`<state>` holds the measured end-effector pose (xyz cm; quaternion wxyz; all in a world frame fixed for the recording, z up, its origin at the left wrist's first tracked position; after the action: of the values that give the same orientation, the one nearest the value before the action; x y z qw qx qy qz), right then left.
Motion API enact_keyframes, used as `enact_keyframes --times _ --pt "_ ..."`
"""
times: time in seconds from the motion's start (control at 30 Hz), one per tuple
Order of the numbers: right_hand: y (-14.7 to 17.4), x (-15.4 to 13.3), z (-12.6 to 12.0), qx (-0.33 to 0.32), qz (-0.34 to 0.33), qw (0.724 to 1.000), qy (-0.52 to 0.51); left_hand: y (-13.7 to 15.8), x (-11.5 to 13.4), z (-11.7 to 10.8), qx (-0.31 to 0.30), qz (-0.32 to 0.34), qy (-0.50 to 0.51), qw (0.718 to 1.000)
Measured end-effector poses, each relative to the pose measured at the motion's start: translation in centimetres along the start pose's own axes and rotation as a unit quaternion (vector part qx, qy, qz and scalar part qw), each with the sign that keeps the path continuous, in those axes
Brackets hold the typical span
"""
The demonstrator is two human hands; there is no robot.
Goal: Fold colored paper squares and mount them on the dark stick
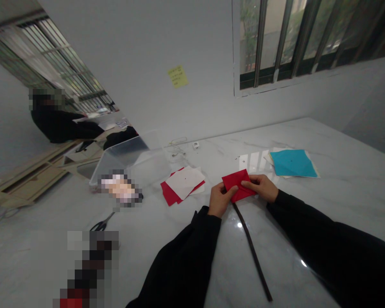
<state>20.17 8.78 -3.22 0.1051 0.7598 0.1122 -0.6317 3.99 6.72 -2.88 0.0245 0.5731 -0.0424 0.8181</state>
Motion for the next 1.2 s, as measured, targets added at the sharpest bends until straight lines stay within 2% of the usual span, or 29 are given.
enact_keyframes --times 0.33,0.63,0.97,1.2 --pt "0.05 0.08 -0.28 0.022 -0.013 0.999 0.042 0.42 -0.13 0.57 -0.017 -0.018 0.012 1.000" --pt "0.23 -0.04 0.05 -0.024 -0.014 0.997 0.068 0.39 -0.39 0.41 -0.015 -0.022 0.022 0.999" --pt "0.07 0.44 -0.40 0.002 0.002 0.997 0.072 0.37 -0.10 0.49 -0.021 -0.029 0.030 0.999" --pt "0.15 0.36 0.18 -0.044 -0.016 0.992 0.119 0.23 -0.41 0.06 -0.004 -0.027 0.018 0.999"
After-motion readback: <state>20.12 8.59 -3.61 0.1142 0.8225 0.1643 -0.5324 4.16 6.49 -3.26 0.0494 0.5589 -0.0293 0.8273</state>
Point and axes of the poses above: each hand's wrist, its own y-axis away from the middle knuckle, its own z-axis out of the palm, x = y × z, the point moved 6 cm from there along -y, towards the middle knuckle, and after that the axes turned 13 degrees about y, right-handed, at the moved point
